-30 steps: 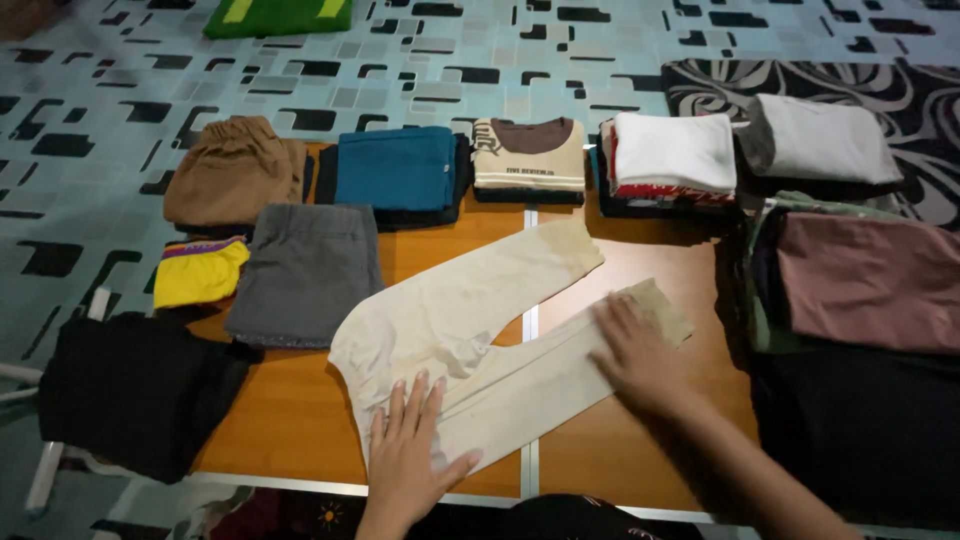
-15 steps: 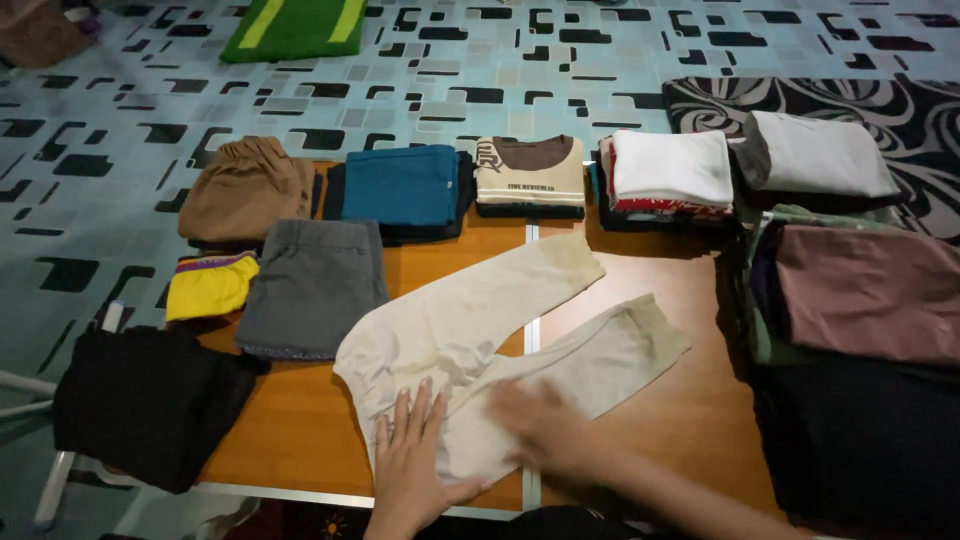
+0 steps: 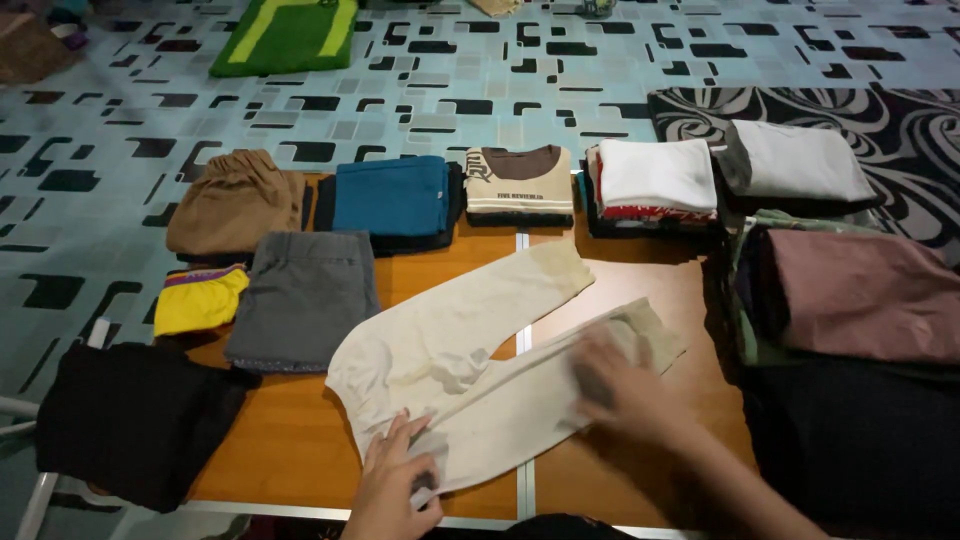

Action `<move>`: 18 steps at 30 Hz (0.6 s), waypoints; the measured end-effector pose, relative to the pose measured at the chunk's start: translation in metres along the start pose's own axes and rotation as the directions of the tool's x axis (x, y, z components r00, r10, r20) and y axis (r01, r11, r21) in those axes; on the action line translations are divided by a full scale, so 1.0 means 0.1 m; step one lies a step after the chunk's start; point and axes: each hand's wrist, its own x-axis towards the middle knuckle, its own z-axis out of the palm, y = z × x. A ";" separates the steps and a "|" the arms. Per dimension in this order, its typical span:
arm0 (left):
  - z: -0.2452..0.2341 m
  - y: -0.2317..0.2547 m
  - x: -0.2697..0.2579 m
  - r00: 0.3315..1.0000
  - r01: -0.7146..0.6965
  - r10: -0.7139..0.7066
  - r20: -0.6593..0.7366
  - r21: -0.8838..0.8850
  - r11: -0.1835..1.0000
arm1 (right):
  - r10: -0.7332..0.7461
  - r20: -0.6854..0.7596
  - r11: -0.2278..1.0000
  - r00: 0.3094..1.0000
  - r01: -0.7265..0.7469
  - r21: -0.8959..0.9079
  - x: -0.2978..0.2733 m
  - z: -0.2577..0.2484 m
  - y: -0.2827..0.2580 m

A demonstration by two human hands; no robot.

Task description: The person folds several garments on a wooden table, including brown pants, yellow underwear, and white pants. Each item is smoothed and folded into a compact shape and placed in a neat stack.

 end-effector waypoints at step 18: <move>-0.48 0.27 -0.23 0.934 0.347 -0.260 0.246 -0.443 0.826 | 0.212 0.052 0.977 0.976 -0.212 -0.013 -0.04 -0.36 0.77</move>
